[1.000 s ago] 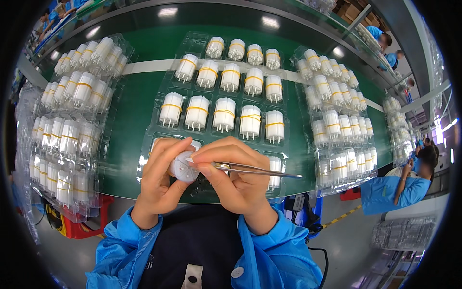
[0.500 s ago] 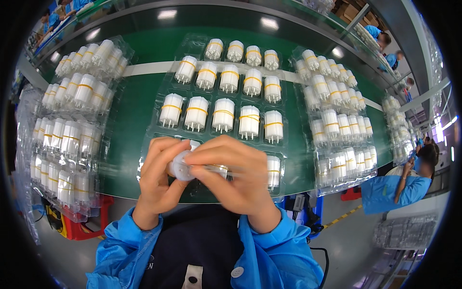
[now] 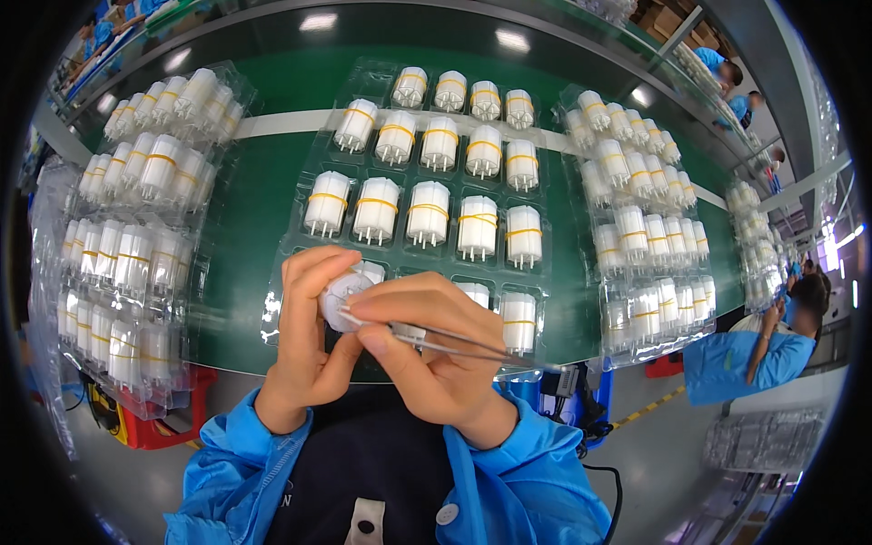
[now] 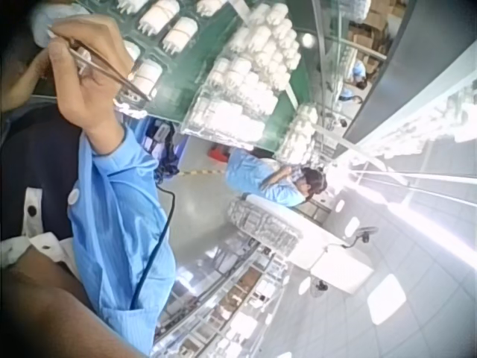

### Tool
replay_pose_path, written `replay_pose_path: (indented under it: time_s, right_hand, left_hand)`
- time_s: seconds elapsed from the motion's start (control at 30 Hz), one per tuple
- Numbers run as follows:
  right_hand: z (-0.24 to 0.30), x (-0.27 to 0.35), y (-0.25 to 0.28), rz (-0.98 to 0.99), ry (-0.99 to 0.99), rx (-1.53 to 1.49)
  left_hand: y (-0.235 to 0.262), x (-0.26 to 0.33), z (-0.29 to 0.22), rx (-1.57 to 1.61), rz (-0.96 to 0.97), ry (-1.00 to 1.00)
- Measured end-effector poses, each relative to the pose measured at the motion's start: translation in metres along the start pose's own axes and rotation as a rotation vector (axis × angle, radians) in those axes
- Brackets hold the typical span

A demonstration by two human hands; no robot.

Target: The person uses tweezers to insert small white components into cylindrical white objects on a green tray. They pick up each object, insert the component, and place it back into the tray, repeating this process for multiple units.

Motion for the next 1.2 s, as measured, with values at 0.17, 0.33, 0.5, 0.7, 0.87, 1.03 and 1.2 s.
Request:
replay_pose_path:
  time_s: [0.17, 0.33, 0.5, 0.7, 0.87, 1.03, 1.2]
  right_hand:
    - [-0.006, -0.001, 0.001, -0.034, 0.027, -0.041]
    - [-0.006, 0.000, -0.001, -0.061, 0.005, -0.069]
    - [-0.007, -0.001, 0.000, -0.051, 0.024, -0.055]
    - [-0.008, -0.001, 0.000, -0.047, 0.007, -0.069]
    - [-0.009, -0.002, 0.002, -0.043, 0.006, -0.057]
    - [-0.005, -0.007, 0.001, -0.015, 0.016, 0.037]
    - [0.007, -0.014, 0.007, 0.136, 0.046, 0.261]
  left_hand:
    - [-0.001, 0.003, 0.002, -0.013, -0.013, 0.018]
    - [-0.001, 0.002, 0.002, -0.017, -0.026, 0.018]
    - [-0.002, 0.003, 0.003, -0.024, -0.032, 0.019]
    - [-0.002, 0.003, 0.003, -0.031, -0.026, 0.025]
    - [0.000, 0.001, 0.000, -0.079, -0.015, 0.021]
    - [-0.003, 0.001, 0.000, -0.084, -0.012, 0.023]
    - [-0.001, 0.000, 0.001, -0.120, 0.028, 0.012]
Point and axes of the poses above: each hand's wrist, its own x-axis away from the middle knuckle, its own y-axis out of the back of the hand, z = x × y, the point moved 3 cm from there along -x, towards the middle knuckle, and after that the axes turned 7 degrees about z, right-handed, at the moved point
